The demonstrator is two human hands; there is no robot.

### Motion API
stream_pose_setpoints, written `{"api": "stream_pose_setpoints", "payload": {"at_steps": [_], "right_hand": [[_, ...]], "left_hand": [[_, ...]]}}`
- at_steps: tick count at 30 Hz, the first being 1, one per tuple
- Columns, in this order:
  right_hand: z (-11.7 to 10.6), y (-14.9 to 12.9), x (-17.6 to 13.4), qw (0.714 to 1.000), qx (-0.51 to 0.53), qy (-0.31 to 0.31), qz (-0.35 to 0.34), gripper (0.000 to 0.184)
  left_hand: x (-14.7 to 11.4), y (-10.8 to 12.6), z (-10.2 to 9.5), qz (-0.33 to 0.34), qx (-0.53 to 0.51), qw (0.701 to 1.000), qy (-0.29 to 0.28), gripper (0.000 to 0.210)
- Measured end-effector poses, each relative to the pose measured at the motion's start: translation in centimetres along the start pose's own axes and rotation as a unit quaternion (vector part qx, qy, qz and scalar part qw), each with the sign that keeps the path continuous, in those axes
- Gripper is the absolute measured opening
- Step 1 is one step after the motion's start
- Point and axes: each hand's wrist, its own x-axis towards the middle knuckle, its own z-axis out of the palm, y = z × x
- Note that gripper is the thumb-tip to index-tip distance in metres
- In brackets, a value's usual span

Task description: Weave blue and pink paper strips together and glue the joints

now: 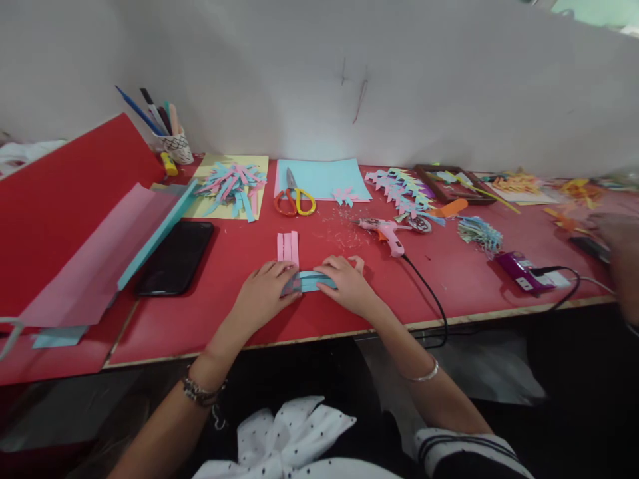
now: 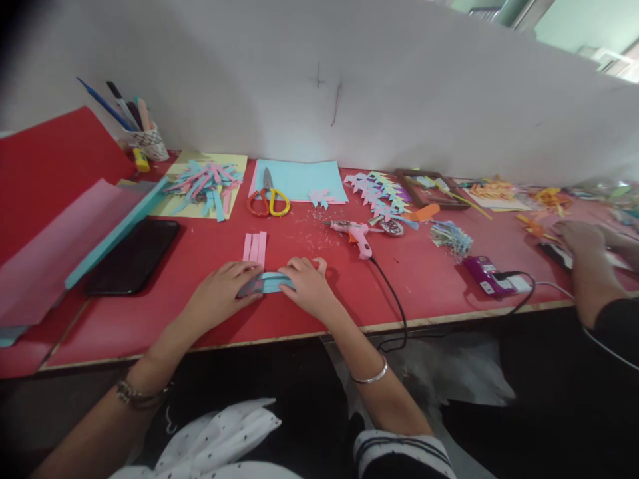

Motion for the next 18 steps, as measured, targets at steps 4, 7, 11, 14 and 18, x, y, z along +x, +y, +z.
{"api": "stream_pose_setpoints", "payload": {"at_steps": [4,7,11,14,18], "right_hand": [[-0.3,0.2,-0.3,0.999,0.024,0.025,0.039,0.017],[-0.6,0.6,-0.4,0.996,0.043,0.033,0.065,0.013],[-1.1,0.8,-0.1,0.997,0.043,0.036,0.057,0.013],[-1.7,0.4,0.4,0.998,0.019,0.061,0.03,0.017],[-2.7,-0.6,1.3,0.995,-0.021,0.095,-0.025,0.021]], "left_hand": [[-0.4,0.3,0.1,-0.014,0.013,1.0,0.01,0.036],[-0.6,0.5,0.0,-0.009,0.018,1.0,0.021,0.037],[-0.5,0.7,-0.4,-0.01,0.015,1.0,0.02,0.034],[0.2,1.0,-0.9,-0.013,0.012,0.999,0.028,0.03],[1.5,1.6,-1.5,-0.037,-0.024,0.999,0.029,0.028]]}}
